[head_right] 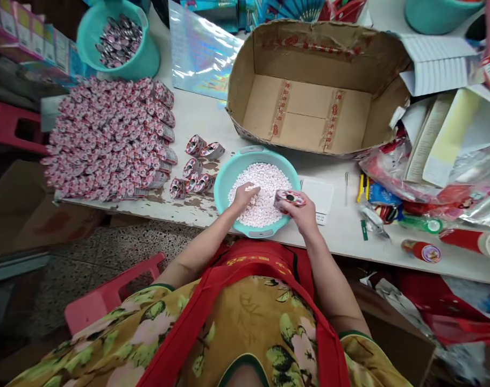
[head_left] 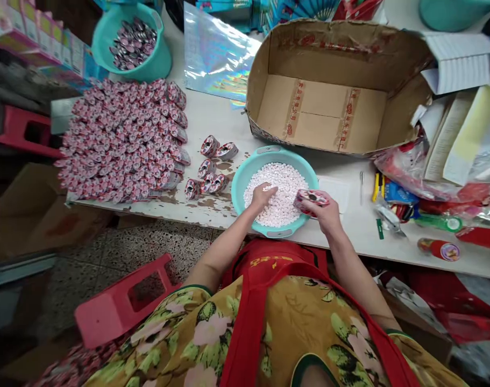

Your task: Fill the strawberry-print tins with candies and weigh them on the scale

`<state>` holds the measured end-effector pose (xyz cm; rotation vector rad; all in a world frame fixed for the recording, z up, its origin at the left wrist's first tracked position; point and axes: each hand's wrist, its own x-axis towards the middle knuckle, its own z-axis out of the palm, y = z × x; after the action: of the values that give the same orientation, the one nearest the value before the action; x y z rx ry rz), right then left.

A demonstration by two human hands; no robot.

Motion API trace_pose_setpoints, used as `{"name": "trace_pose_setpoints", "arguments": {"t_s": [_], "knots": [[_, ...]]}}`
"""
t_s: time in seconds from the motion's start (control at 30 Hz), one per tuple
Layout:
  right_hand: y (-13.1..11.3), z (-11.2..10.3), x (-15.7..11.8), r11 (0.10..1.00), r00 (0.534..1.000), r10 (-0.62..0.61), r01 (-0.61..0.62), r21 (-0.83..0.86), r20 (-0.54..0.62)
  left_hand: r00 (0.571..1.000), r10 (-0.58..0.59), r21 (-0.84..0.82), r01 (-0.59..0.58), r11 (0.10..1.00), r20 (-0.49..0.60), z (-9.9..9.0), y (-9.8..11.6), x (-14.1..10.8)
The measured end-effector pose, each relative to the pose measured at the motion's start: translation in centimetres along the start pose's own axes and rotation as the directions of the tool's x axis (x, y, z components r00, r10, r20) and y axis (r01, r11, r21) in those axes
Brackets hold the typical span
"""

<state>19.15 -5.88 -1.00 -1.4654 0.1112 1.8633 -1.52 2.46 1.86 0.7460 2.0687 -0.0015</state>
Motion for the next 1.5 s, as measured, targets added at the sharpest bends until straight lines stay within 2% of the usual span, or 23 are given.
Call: {"name": "trace_pose_setpoints", "arguments": {"t_s": [0.07, 0.17, 0.23, 0.3, 0.43, 0.6, 0.73, 0.83, 0.93, 1.1, 1.2, 1.33, 1.5], "knots": [[0.7, 1.8, -0.7, 0.978, 0.997, -0.074, 0.079, -0.192, 0.032, 0.997, -0.007, -0.219, 0.022, 0.975, 0.072, 0.0, 1.6, -1.1], [1.4, 4.3, -1.4, 0.919, 0.978, -0.174, 0.202, -0.340, 0.113, 0.983, 0.111, -0.440, -0.034, 0.898, 0.149, 0.1, 4.2, -3.5], [1.7, 5.7, -1.5, 0.888, 0.964, -0.220, 0.260, -0.379, 0.147, 0.972, 0.179, -0.556, -0.065, 0.828, 0.154, 0.5, 5.4, -4.7], [1.7, 6.8, -1.5, 0.865, 0.960, -0.236, 0.277, -0.418, 0.149, 0.971, 0.209, -0.628, -0.092, 0.773, 0.116, 1.0, 6.1, -5.3], [1.3, 7.9, -1.2, 0.816, 0.957, -0.258, 0.288, -0.502, 0.130, 0.983, 0.181, -0.633, -0.137, 0.762, 0.004, 1.8, 6.3, -4.8], [0.7, 8.6, -1.2, 0.761, 0.963, -0.244, 0.264, -0.592, 0.116, 0.983, 0.181, -0.626, -0.151, 0.765, -0.016, 2.0, 6.3, -4.0], [0.5, 8.8, -1.2, 0.754, 0.965, -0.240, 0.254, -0.605, 0.106, 0.979, 0.189, -0.549, -0.197, 0.812, -0.072, 2.2, 6.4, -3.4], [0.3, 8.7, -1.1, 0.754, 0.970, -0.221, 0.235, -0.614, 0.100, 0.986, 0.154, -0.524, -0.167, 0.835, -0.069, 2.5, 6.5, -3.1], [0.1, 8.5, -0.8, 0.761, 0.969, -0.223, 0.241, -0.603, 0.105, 0.982, 0.178, -0.513, -0.189, 0.837, -0.069, 2.8, 6.6, -3.0], [-0.7, 8.2, -0.2, 0.762, 0.972, -0.213, 0.232, -0.605, 0.105, 0.976, 0.148, -0.453, -0.205, 0.868, -0.157, 3.1, 7.2, -2.3], [-1.2, 8.1, 0.3, 0.755, 0.969, -0.220, 0.241, -0.610, 0.112, 0.971, 0.154, -0.483, -0.224, 0.846, -0.182, 3.0, 7.8, -2.1], [-1.3, 8.1, 1.6, 0.741, 0.964, -0.235, 0.262, -0.619, 0.126, 0.976, 0.161, -0.593, -0.219, 0.775, -0.149, 2.9, 8.3, -1.6], [-1.4, 8.7, 3.2, 0.725, 0.963, -0.245, 0.259, -0.638, 0.112, 0.973, 0.190, -0.628, -0.229, 0.744, -0.130, 2.6, 8.8, -0.9]]}}
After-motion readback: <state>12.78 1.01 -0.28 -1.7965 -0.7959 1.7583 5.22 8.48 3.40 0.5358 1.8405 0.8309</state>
